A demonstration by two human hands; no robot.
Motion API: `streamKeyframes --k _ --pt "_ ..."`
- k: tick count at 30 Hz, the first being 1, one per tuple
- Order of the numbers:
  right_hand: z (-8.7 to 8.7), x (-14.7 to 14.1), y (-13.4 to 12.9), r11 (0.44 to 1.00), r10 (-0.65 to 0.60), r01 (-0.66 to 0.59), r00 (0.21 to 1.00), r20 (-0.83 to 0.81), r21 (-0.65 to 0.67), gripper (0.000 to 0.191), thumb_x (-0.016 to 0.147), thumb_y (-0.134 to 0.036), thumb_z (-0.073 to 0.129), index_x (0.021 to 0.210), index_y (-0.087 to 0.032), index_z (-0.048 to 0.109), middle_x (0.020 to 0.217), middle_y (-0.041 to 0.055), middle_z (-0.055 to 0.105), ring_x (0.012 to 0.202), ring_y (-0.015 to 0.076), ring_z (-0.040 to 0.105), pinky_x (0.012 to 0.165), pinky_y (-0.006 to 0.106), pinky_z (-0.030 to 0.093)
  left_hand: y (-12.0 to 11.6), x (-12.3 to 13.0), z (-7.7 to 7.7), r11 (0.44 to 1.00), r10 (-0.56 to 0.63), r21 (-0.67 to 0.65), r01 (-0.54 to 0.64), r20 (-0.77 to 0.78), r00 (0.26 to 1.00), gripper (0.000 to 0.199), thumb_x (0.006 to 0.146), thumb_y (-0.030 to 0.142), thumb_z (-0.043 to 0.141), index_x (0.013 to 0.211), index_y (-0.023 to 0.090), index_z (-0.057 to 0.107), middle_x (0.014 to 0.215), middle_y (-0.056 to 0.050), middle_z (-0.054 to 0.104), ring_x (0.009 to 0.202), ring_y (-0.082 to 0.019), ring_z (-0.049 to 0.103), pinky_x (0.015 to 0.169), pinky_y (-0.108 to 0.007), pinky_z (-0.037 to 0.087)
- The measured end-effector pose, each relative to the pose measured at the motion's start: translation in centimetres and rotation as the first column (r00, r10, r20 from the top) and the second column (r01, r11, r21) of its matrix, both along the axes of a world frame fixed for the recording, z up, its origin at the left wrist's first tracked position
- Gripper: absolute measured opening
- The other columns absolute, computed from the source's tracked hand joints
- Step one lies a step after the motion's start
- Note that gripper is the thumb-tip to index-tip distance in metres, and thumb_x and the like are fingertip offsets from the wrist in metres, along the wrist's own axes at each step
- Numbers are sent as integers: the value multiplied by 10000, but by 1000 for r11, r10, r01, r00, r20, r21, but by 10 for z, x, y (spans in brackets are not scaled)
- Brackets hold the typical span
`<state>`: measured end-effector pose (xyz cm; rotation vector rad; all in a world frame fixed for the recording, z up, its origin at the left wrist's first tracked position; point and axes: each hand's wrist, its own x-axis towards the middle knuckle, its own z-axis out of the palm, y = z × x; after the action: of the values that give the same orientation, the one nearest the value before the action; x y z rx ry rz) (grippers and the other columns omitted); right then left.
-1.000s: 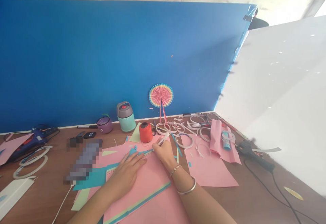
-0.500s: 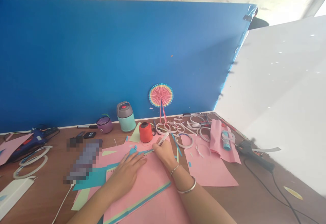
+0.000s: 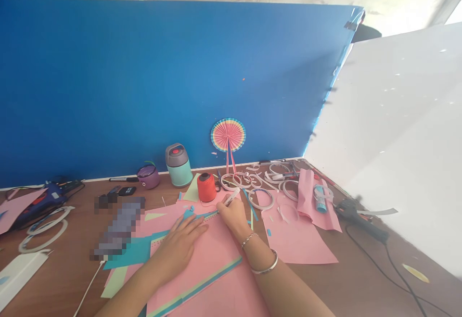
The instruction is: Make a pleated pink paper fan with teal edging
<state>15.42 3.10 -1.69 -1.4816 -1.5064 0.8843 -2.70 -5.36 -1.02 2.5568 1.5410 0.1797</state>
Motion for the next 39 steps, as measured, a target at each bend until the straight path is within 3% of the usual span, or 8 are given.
streamKeyframes --k 13,22,33,39 --pt "1 -1 0 1000 5 -5 1000 -12 -18 127 563 -203 467 493 -210 361 461 -64 348 473 96 312 456 228 227 0 0 -2 1000 -7 22 8 -11 1000 646 745 -16 355 1316 261 469 1427 -15 438 1345 -238 324 1119 -515 229" --pt "1 5 4 996 -81 82 994 -68 17 95 614 -241 439 534 -210 399 520 -23 465 551 133 430 516 233 332 1 -1 -2 1000 -12 27 13 -17 1000 656 738 -13 360 1323 266 462 1434 -8 428 1346 -235 323 1120 -512 229" --pt "-3 1 1 1000 -26 26 1000 -11 7 130 585 -218 464 513 -210 356 476 -65 355 483 99 329 481 238 235 0 0 0 1000 -4 -2 4 -41 999 647 750 -6 367 1331 266 447 1450 -3 404 1356 -240 306 1125 -513 220" --pt "2 3 2 999 -43 43 998 -37 7 132 595 -212 437 514 -212 332 488 -59 365 495 100 335 484 237 242 0 0 1 1000 3 -14 -4 -35 999 649 750 -16 371 1327 269 452 1449 -7 406 1357 -243 305 1126 -513 217"
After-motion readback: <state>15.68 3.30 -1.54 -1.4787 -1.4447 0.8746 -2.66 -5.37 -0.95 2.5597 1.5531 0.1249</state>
